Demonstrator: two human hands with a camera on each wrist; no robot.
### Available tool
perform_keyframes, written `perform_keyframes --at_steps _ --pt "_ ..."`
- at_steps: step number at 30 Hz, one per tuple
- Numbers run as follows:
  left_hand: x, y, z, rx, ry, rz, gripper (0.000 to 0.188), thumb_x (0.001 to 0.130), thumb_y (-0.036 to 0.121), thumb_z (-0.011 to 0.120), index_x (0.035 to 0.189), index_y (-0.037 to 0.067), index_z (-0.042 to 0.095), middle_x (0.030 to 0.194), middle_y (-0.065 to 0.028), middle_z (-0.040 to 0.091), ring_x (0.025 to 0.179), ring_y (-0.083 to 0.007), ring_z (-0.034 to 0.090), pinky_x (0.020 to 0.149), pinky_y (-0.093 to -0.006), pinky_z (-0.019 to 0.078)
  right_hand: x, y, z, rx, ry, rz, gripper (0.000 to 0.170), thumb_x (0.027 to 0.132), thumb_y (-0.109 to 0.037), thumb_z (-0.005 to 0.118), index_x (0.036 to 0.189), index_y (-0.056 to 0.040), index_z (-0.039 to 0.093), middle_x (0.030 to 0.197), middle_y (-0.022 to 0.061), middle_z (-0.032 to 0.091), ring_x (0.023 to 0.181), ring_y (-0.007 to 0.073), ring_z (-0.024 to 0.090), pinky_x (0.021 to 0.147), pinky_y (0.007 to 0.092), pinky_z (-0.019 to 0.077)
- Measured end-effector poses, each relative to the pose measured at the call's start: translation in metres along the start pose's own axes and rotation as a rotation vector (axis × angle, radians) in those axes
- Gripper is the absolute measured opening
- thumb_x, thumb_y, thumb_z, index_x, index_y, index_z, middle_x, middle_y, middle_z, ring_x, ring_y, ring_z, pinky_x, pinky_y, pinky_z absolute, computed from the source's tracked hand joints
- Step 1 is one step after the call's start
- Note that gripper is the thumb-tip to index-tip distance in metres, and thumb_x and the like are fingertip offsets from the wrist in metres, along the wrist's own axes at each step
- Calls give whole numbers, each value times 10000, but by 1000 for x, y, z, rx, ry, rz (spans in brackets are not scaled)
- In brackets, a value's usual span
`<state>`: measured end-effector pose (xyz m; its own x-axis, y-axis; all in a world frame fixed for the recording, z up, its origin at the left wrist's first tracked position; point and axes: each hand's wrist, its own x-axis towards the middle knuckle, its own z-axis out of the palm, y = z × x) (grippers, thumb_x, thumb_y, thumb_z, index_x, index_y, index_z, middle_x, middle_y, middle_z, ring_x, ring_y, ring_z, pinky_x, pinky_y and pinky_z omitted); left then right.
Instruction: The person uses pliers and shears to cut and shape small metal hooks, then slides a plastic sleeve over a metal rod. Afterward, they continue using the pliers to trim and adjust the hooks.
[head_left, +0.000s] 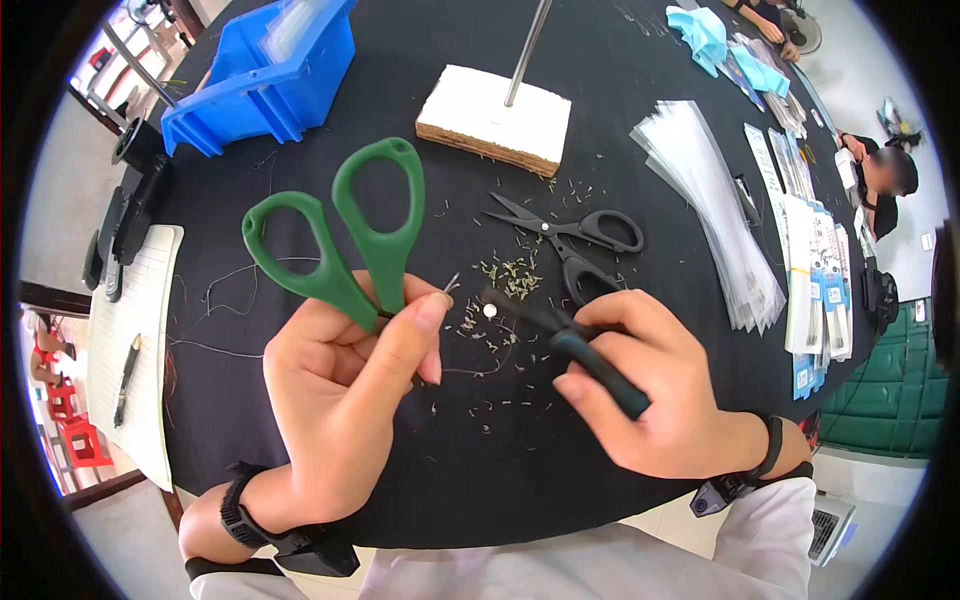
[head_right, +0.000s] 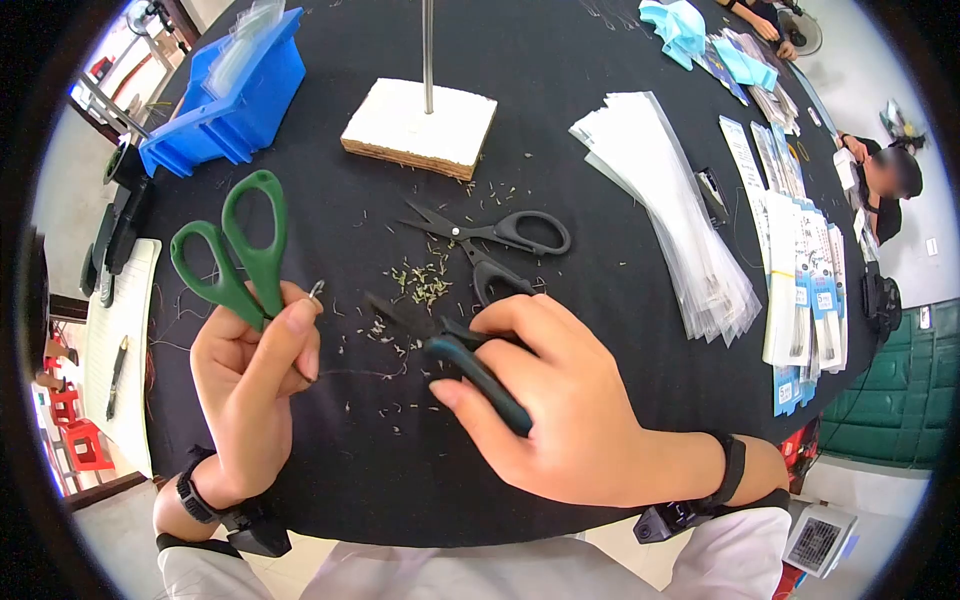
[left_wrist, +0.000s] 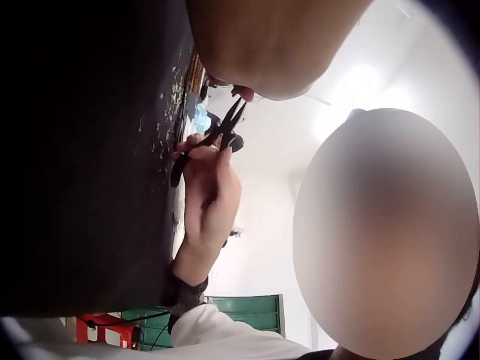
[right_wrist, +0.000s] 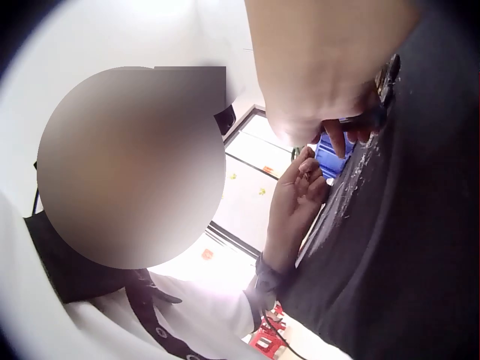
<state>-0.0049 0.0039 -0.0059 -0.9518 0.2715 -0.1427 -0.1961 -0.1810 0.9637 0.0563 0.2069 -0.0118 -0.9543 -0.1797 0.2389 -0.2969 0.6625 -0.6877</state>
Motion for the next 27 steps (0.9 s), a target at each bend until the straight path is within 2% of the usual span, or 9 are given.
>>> perform_keyframes --at_steps 3,5,7,10,11,15,20,22,27 --pt "-1 -4 3 7 -10 50 77 852 -26 602 922 -56 588 851 -91 623 620 -67 557 509 -180 405 -2 -4 2 -192 -107 -48 251 686 -122 746 812 26 587 968 143 549 878 289 548 732 352 434" --pt "-2 -4 4 25 -34 53 79 851 -33 598 925 -59 584 867 -98 630 632 -69 568 513 -180 415 3 -10 3 -220 -53 -90 257 685 -127 747 821 20 587 989 146 538 889 296 545 733 350 434" --pt "-4 -4 5 61 -72 62 72 848 -38 597 917 -62 590 872 -96 636 635 -70 574 510 -179 422 7 -10 3 -161 31 -137 276 676 -134 755 842 8 585 1035 145 518 914 308 540 742 358 436" --pt "-6 -6 7 125 -136 131 67 840 -32 612 901 -57 609 845 -85 646 617 -60 574 496 -171 419 15 -10 -3 57 140 -200 189 714 -16 706 868 -7 597 924 121 574 790 291 570 666 340 458" --pt "-6 -6 7 149 -160 164 65 836 -27 620 896 -54 617 831 -80 650 607 -55 572 489 -167 416 19 -10 -1 136 168 -180 147 747 9 678 876 -4 609 859 104 598 727 245 585 643 311 465" --pt "-7 -6 8 261 -157 175 79 819 -2 655 891 -32 645 720 -37 642 536 -18 534 448 -150 363 21 -18 1 542 30 108 92 808 29 630 898 47 621 905 105 621 827 145 586 750 266 461" --pt "-5 -15 5 286 -178 203 92 820 22 665 906 -10 657 625 -6 618 492 11 495 423 -146 311 24 -14 4 576 47 152 60 833 5 616 876 46 610 831 78 631 789 124 593 735 259 466" --pt "-4 -14 5 308 -181 209 93 823 28 664 909 -7 658 612 -3 611 490 15 486 423 -145 310 25 -12 7 618 76 197 53 822 -23 624 849 23 617 785 77 643 736 128 612 698 261 480" --pt "-5 -15 4 317 -174 210 95 828 44 663 905 -11 653 599 -1 601 483 22 469 423 -143 308 26 -11 8 575 84 182 62 822 -30 628 848 24 614 783 77 645 746 127 617 704 259 481"
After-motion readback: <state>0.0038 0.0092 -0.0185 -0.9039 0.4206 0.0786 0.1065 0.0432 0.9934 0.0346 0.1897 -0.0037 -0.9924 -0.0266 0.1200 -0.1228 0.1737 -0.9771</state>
